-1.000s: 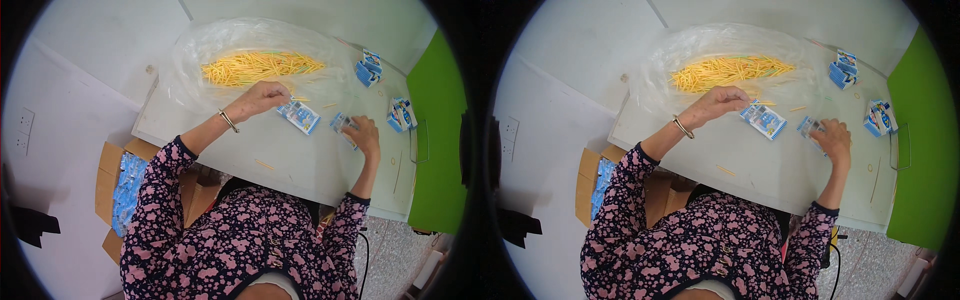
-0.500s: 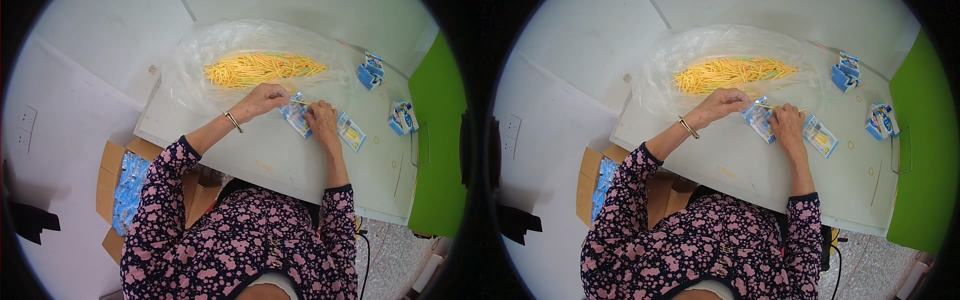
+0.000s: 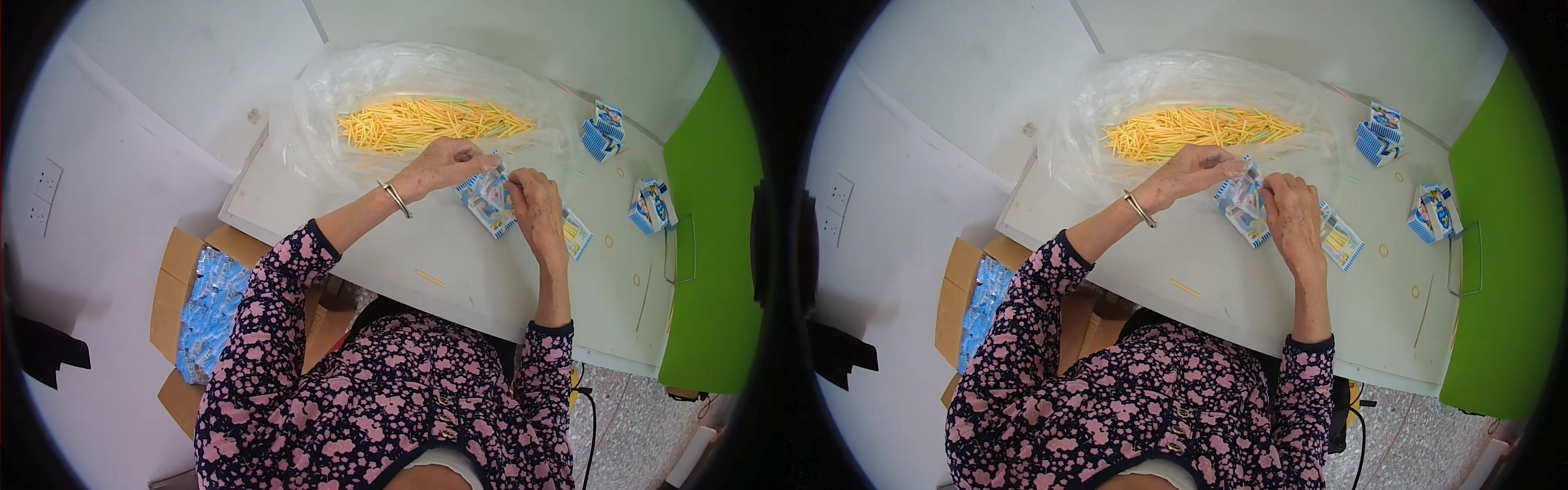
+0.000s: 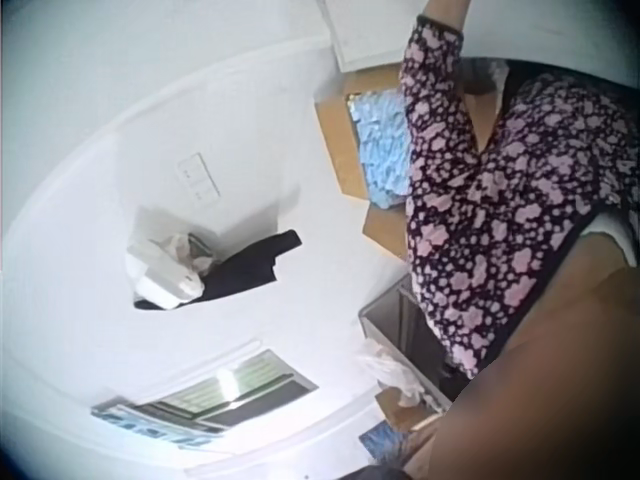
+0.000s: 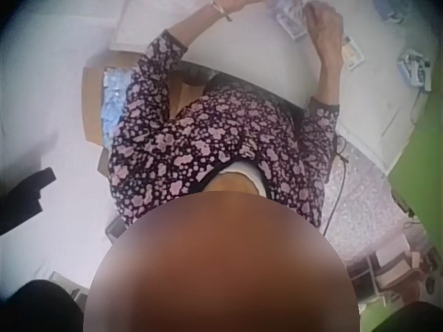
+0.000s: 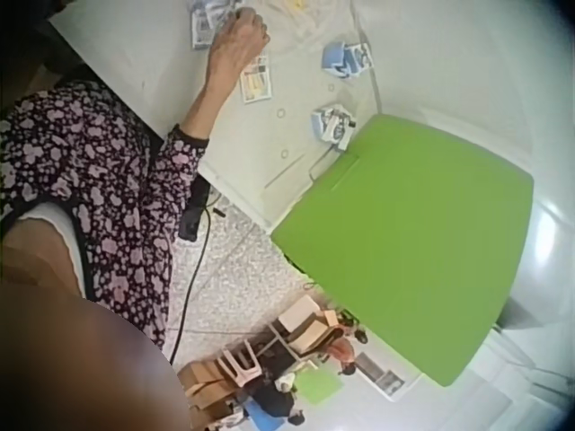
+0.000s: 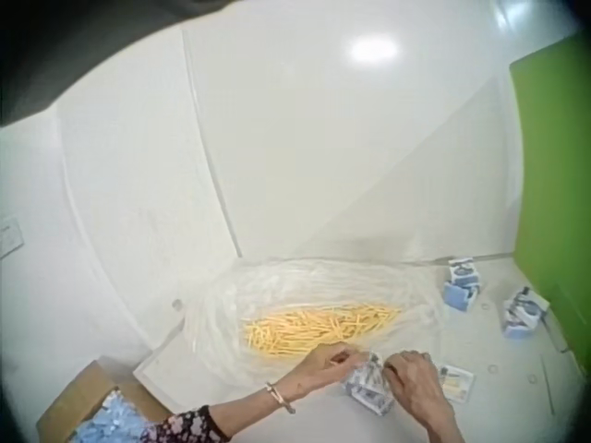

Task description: Count and place yellow plastic sticks into small plastic packets.

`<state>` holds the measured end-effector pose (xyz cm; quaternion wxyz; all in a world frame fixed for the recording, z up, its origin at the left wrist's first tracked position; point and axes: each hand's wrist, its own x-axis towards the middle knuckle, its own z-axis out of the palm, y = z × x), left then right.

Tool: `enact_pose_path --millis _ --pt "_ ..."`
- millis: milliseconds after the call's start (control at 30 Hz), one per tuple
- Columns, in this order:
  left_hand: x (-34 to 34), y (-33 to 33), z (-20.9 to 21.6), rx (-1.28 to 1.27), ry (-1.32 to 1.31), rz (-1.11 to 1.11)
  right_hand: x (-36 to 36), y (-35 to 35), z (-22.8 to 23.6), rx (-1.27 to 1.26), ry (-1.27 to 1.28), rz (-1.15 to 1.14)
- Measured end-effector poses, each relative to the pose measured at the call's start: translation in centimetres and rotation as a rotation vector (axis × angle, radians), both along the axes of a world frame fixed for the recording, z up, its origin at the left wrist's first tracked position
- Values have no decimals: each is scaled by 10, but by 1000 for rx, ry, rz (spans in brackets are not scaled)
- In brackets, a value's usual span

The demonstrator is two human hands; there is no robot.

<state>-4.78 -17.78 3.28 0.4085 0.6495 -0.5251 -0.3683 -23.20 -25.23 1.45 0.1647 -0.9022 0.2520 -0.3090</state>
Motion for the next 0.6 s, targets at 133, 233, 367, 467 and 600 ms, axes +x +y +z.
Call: enact_pose_path --millis 133,233,367,467,600 --pt "6 -7 -8 -149 -122 32 12 -2 -11 129 -211 28" --pt "8 -9 -7 -257 -239 87 22 -9 -14 212 -355 37" --pt "5 -7 -10 -393 -213 130 28 -9 -4 528 -332 120" --pt "3 -5 -9 -568 -398 140 28 -5 -4 677 -343 117" --pt "6 -1 -18 -608 -579 153 27 -5 -11 734 -226 141"
